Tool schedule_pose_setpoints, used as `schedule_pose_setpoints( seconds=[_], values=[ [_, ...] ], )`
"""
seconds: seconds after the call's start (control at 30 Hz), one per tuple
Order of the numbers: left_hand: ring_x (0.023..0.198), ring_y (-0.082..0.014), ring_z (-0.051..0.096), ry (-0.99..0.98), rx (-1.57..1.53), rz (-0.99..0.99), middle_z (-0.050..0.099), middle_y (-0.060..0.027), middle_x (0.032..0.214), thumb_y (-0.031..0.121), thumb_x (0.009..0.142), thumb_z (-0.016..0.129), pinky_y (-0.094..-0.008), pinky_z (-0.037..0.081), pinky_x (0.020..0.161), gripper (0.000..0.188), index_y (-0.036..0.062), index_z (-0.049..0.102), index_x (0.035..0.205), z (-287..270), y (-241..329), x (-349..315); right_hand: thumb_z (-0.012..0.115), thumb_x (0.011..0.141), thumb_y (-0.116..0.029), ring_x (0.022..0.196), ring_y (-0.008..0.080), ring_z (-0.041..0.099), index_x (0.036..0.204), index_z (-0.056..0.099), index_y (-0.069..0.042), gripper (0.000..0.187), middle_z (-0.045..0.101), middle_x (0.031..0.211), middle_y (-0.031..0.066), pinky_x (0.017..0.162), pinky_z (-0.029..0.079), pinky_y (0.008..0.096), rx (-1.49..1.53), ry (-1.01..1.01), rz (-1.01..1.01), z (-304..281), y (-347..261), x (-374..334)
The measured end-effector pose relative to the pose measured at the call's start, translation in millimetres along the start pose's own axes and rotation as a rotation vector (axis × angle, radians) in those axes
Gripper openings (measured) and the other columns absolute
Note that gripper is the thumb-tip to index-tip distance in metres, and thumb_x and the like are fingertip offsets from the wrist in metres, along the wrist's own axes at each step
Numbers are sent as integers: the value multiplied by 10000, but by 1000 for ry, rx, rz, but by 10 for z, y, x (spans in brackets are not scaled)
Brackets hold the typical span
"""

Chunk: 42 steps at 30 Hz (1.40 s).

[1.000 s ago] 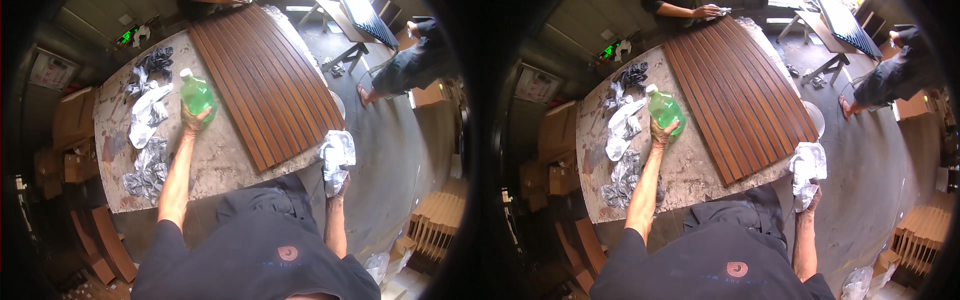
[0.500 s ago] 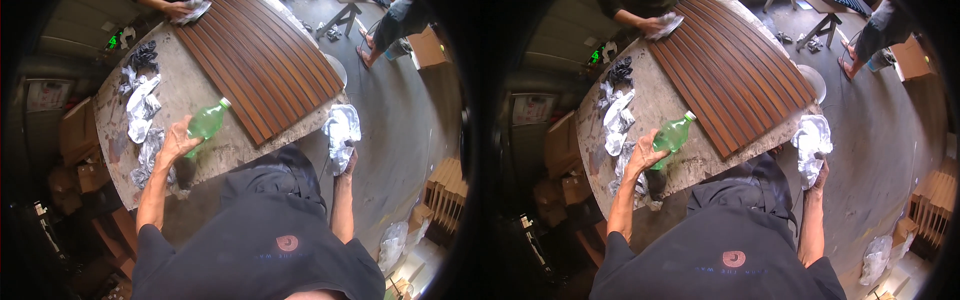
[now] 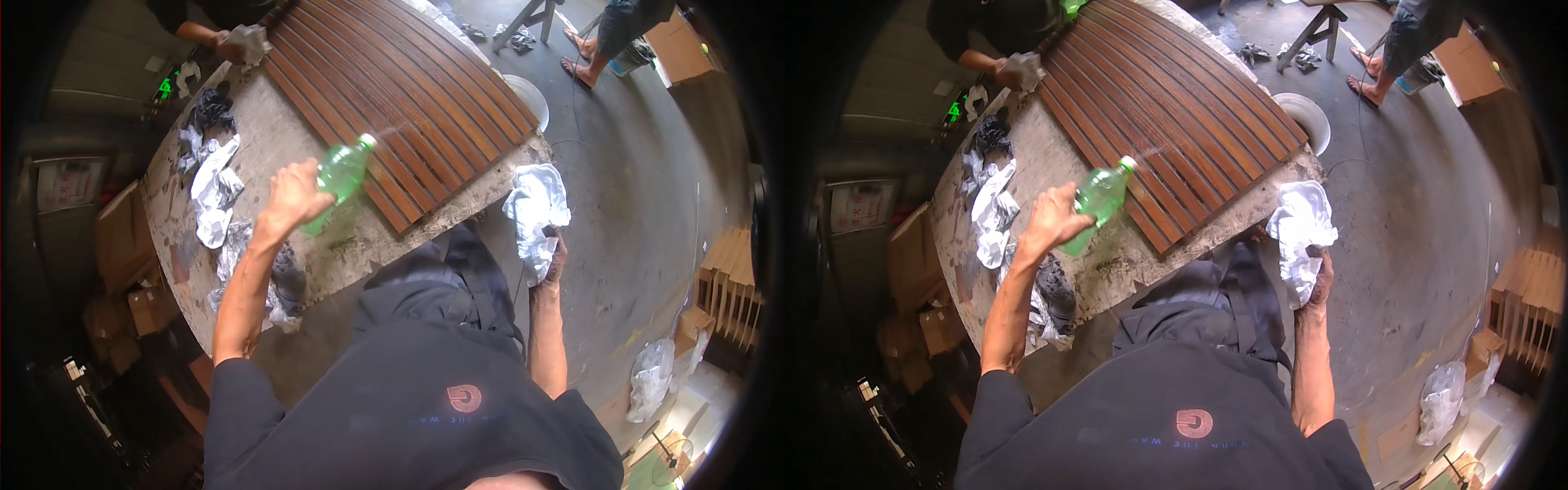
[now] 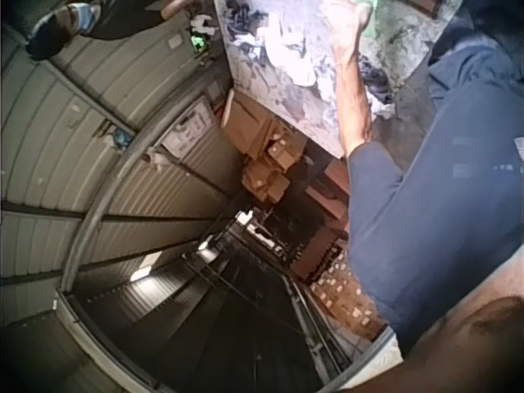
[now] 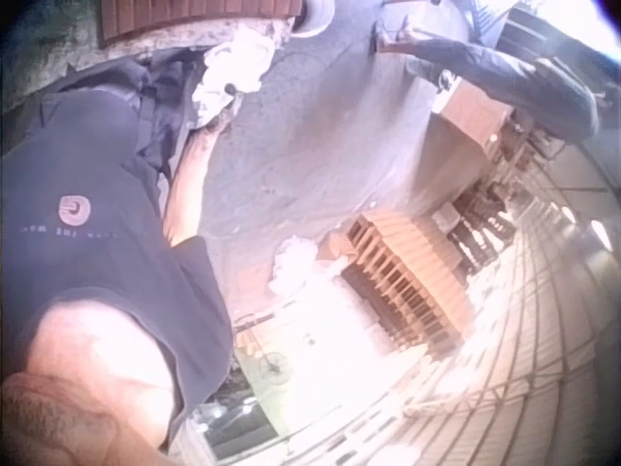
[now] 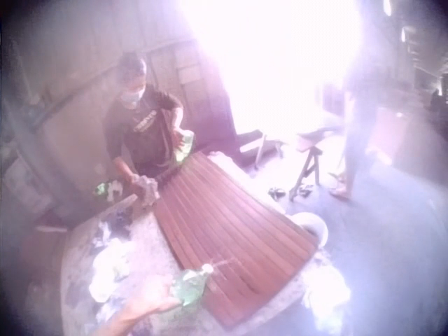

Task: The person rubs a wooden furniture panel with a cloth, applies liquid from a bottle to the panel, and continues wiping the surface before carrying the panel to a stack of finished items.

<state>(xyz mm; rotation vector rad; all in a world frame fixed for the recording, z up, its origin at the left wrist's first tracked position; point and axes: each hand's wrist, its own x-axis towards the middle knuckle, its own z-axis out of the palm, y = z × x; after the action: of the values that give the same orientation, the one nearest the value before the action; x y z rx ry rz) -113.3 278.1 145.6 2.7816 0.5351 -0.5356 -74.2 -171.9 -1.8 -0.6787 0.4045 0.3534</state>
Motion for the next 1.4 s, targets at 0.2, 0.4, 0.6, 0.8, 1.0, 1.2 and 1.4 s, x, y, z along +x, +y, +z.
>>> schedule_pose_setpoints(
  seconds=[0.2,0.4,0.6,0.8,1.0,1.2,1.4],
  values=[
    [1043,-431,688,114,68,-175,706,-304,1047,304,693,759,-476,536,939,508,-45,704,1058,-260,-162,630,600,999,-264,1009,219,672,1220,622,0,346,687,1112,100,872,546,360,-5,71,-40,-290,-2,-175],
    [1042,-378,694,136,65,-85,729,-220,1057,303,630,803,-447,538,932,537,26,714,1082,-398,126,971,625,964,-248,989,228,675,1208,629,6,352,692,1085,103,856,551,364,-6,114,-74,-542,119,-195],
    [1096,-368,685,-15,92,77,715,-220,1136,231,707,720,-448,533,964,506,27,697,1169,-419,763,1137,621,940,-220,958,230,681,1189,641,8,338,697,1046,99,831,557,362,-28,188,-72,-326,114,-302],
    [1015,-346,679,-164,129,318,702,-186,1015,266,674,790,-452,531,933,532,44,674,1144,-357,1202,1126,619,941,-216,945,226,681,1165,656,6,318,698,1044,97,819,556,357,-22,175,-59,-385,171,-369],
    [804,-320,701,-151,218,479,692,-181,860,234,668,740,-436,575,794,436,12,667,1036,-303,1322,1073,598,964,-224,954,221,680,1165,660,-10,300,698,1053,94,820,554,349,-26,163,-54,-440,268,-367],
    [726,-341,701,-326,330,498,700,-170,814,231,652,748,-437,588,749,450,13,667,1037,-425,581,679,562,1008,-254,952,211,677,1147,666,-30,283,695,1064,84,835,548,341,-107,134,-71,-355,284,-338],
    [975,-444,687,113,262,-39,713,-272,962,264,649,774,-510,541,868,460,-28,675,990,-541,-145,485,616,984,-266,935,204,683,1143,665,-24,293,701,1040,83,814,549,332,-12,127,40,-20,184,-336]
  ],
)
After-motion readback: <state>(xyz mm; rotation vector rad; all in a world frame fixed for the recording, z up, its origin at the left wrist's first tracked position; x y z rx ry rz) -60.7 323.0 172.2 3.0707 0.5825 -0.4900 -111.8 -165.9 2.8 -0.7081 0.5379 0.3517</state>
